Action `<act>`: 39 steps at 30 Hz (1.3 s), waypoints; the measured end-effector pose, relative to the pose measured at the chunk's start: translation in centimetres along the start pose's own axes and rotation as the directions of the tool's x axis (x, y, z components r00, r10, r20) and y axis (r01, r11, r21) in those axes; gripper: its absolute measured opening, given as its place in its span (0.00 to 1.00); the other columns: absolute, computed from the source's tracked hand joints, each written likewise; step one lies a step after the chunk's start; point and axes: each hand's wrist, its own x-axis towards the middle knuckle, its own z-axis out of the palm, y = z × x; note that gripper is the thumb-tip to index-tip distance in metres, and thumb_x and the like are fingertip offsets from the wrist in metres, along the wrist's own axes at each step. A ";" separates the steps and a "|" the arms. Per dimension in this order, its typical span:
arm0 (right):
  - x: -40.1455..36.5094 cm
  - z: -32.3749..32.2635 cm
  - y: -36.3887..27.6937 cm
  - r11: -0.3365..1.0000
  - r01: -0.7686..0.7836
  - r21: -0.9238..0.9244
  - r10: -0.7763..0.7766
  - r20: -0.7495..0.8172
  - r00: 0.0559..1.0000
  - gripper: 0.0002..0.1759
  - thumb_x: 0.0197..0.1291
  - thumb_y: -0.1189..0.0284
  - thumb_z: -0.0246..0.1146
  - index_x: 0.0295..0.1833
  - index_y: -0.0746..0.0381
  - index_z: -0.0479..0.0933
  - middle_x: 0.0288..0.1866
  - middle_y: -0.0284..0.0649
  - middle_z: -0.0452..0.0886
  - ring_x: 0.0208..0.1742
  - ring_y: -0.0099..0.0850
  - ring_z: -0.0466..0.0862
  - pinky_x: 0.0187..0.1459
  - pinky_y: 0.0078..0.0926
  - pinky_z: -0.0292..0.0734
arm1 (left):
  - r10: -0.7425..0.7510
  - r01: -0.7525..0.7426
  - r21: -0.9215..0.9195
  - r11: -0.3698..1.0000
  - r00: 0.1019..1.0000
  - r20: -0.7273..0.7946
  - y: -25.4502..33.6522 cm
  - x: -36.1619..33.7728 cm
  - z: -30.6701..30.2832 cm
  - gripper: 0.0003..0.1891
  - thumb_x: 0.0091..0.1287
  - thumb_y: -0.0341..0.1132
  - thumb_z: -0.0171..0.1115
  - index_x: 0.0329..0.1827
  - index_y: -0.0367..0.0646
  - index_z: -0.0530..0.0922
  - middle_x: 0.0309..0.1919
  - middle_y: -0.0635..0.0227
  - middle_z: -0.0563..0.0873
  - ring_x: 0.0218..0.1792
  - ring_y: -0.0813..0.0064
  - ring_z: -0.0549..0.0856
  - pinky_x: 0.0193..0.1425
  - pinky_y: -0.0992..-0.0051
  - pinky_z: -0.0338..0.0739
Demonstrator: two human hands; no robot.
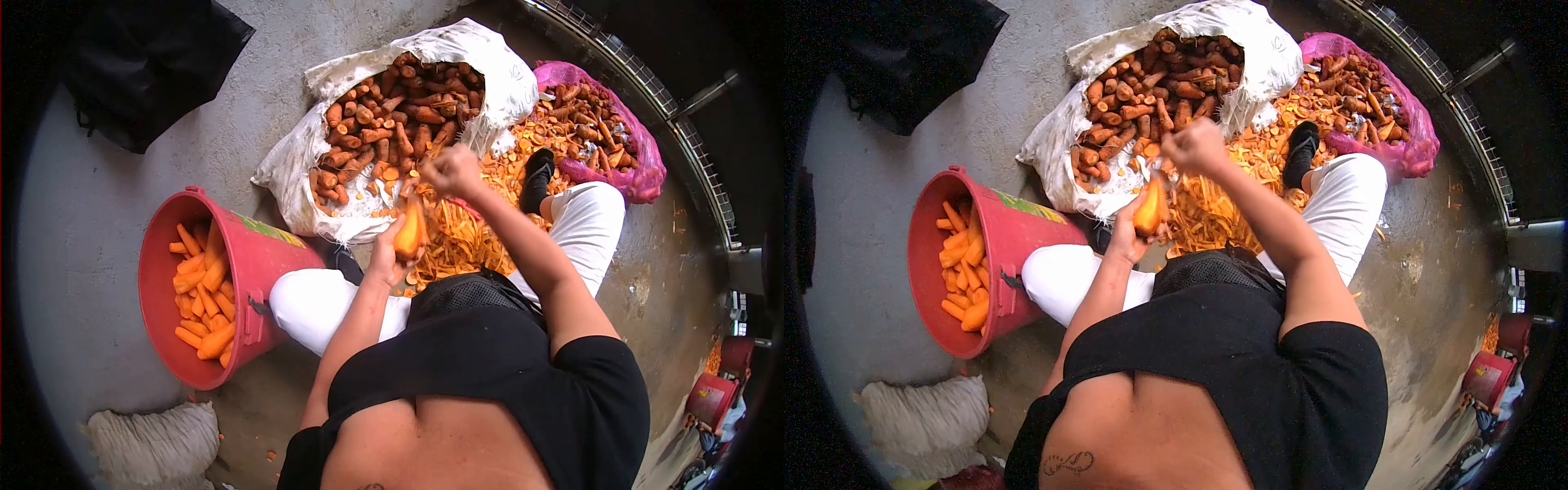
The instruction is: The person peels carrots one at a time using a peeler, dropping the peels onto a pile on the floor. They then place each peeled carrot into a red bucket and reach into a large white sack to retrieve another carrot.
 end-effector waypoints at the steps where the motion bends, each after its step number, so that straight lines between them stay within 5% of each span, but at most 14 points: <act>1: 1.1 0.3 2.7 0.990 -0.003 -0.144 0.004 0.007 1.000 0.24 0.61 0.60 0.55 0.11 0.53 0.75 0.09 0.29 0.68 0.14 0.26 0.67 0.38 0.28 0.72 | -0.023 0.023 0.049 0.999 1.000 -0.004 0.0 -0.4 0.2 0.21 0.72 0.52 0.48 0.46 0.40 0.73 0.28 0.63 0.80 0.21 0.75 0.79 0.18 0.82 0.67; 4: 2.6 -1.2 7.8 0.905 -0.147 -0.399 0.177 0.039 0.983 0.23 0.59 0.60 0.56 0.11 0.53 0.75 0.07 0.30 0.69 0.12 0.19 0.70 0.41 0.35 0.75 | -0.066 0.066 0.001 0.998 0.995 0.077 0.1 -0.9 1.1 0.21 0.72 0.52 0.47 0.47 0.40 0.72 0.29 0.63 0.80 0.22 0.75 0.79 0.19 0.82 0.68; 5: 2.5 -0.7 9.3 0.891 -0.037 -0.452 -0.011 -0.102 0.995 0.26 0.62 0.57 0.54 0.11 0.52 0.76 0.06 0.28 0.67 0.11 0.15 0.67 0.29 0.29 0.75 | -0.080 0.081 -0.001 0.997 0.994 0.076 0.2 -0.7 0.9 0.22 0.72 0.52 0.47 0.50 0.40 0.72 0.31 0.63 0.80 0.25 0.75 0.80 0.22 0.79 0.71; 8: 2.4 -2.9 3.8 0.925 -0.253 -0.284 0.315 0.196 0.929 0.28 0.68 0.58 0.49 0.14 0.52 0.74 0.06 0.27 0.62 0.11 0.19 0.61 0.38 0.30 0.74 | -0.050 0.060 -0.113 0.992 0.994 0.093 0.3 0.2 0.5 0.22 0.72 0.52 0.47 0.52 0.41 0.73 0.33 0.64 0.81 0.29 0.73 0.82 0.26 0.76 0.75; 9: 1.9 -4.7 0.0 0.911 -0.396 -0.116 0.411 0.339 0.846 0.28 0.69 0.57 0.49 0.16 0.52 0.76 0.06 0.27 0.62 0.11 0.19 0.60 0.35 0.29 0.71 | -0.108 0.101 -0.165 0.981 0.994 -0.034 0.1 0.8 0.1 0.22 0.73 0.51 0.46 0.55 0.42 0.73 0.37 0.63 0.82 0.32 0.73 0.82 0.28 0.77 0.76; 10: 0.7 -3.4 0.0 0.980 -0.133 -0.146 0.166 0.241 0.956 0.27 0.68 0.57 0.52 0.14 0.53 0.75 0.07 0.27 0.63 0.11 0.20 0.61 0.32 0.28 0.69 | -0.087 0.075 -0.160 0.984 0.993 -0.074 0.2 1.2 0.0 0.21 0.73 0.51 0.47 0.55 0.42 0.74 0.38 0.64 0.82 0.33 0.73 0.82 0.29 0.76 0.76; 12: -1.2 -0.9 -0.7 0.983 0.178 -0.036 -0.180 -0.060 0.982 0.25 0.62 0.61 0.57 0.11 0.54 0.74 0.07 0.28 0.67 0.12 0.22 0.64 0.29 0.27 0.67 | -0.052 0.029 -0.146 0.989 0.987 -0.154 0.0 1.6 -0.2 0.20 0.73 0.50 0.48 0.54 0.44 0.75 0.41 0.65 0.83 0.34 0.73 0.83 0.31 0.74 0.77; 15: -2.7 -0.3 -3.0 0.952 0.302 0.044 -0.295 -0.128 0.947 0.15 0.46 0.67 0.62 0.10 0.56 0.74 0.09 0.34 0.70 0.16 0.28 0.69 0.28 0.31 0.65 | -0.038 0.003 -0.158 0.987 0.976 -0.217 -0.2 1.6 -0.4 0.18 0.72 0.49 0.50 0.52 0.46 0.76 0.39 0.68 0.83 0.37 0.73 0.83 0.40 0.70 0.80; 20: -3.4 0.1 -4.0 0.937 0.342 0.078 -0.333 -0.109 0.937 0.15 0.43 0.68 0.63 0.09 0.56 0.71 0.10 0.35 0.70 0.17 0.33 0.70 0.27 0.30 0.64 | -0.058 0.024 -0.146 0.989 0.970 -0.238 0.0 1.0 -0.3 0.17 0.72 0.47 0.49 0.52 0.45 0.76 0.41 0.67 0.83 0.41 0.70 0.83 0.46 0.68 0.81; 25: -2.8 -0.1 -3.6 0.924 0.370 0.097 -0.362 -0.093 0.928 0.16 0.49 0.67 0.61 0.11 0.57 0.77 0.11 0.36 0.73 0.16 0.35 0.74 0.28 0.33 0.67 | 0.037 -0.050 -0.072 0.996 0.984 -0.174 0.0 0.3 0.5 0.18 0.73 0.49 0.46 0.51 0.45 0.75 0.38 0.66 0.82 0.34 0.72 0.83 0.35 0.73 0.79; 32: -0.3 0.7 0.4 0.967 0.251 -0.035 -0.253 -0.064 0.965 0.19 0.54 0.63 0.59 0.12 0.53 0.80 0.09 0.35 0.74 0.14 0.29 0.73 0.32 0.29 0.72 | 0.013 -0.015 0.069 0.998 0.999 0.035 0.2 -0.7 0.3 0.18 0.74 0.49 0.45 0.45 0.43 0.73 0.29 0.62 0.82 0.21 0.77 0.79 0.23 0.80 0.72; 36: 2.2 0.1 3.5 0.971 0.059 -0.230 -0.053 0.034 0.998 0.25 0.61 0.55 0.55 0.14 0.53 0.80 0.09 0.35 0.73 0.14 0.27 0.73 0.37 0.31 0.73 | 0.010 -0.020 0.085 0.996 0.992 0.123 1.1 -1.5 1.5 0.23 0.74 0.50 0.44 0.59 0.42 0.72 0.28 0.63 0.82 0.22 0.77 0.80 0.23 0.80 0.72; 37: 2.6 -0.3 4.1 0.924 -0.090 -0.372 0.091 -0.014 0.996 0.28 0.64 0.54 0.53 0.10 0.49 0.76 0.06 0.29 0.67 0.13 0.24 0.70 0.37 0.30 0.74 | -0.035 0.019 0.090 0.996 0.984 0.175 1.4 -1.5 1.0 0.26 0.74 0.52 0.44 0.65 0.42 0.69 0.29 0.64 0.82 0.25 0.77 0.81 0.25 0.80 0.73; 39: 2.7 -1.1 4.6 0.958 -0.116 -0.263 0.069 -0.180 0.981 0.29 0.64 0.53 0.52 0.11 0.50 0.78 0.06 0.32 0.70 0.11 0.27 0.71 0.34 0.31 0.74 | -0.018 0.016 0.014 1.000 0.993 0.121 1.4 -1.3 0.9 0.27 0.74 0.54 0.44 0.64 0.42 0.70 0.31 0.64 0.82 0.27 0.77 0.81 0.25 0.80 0.73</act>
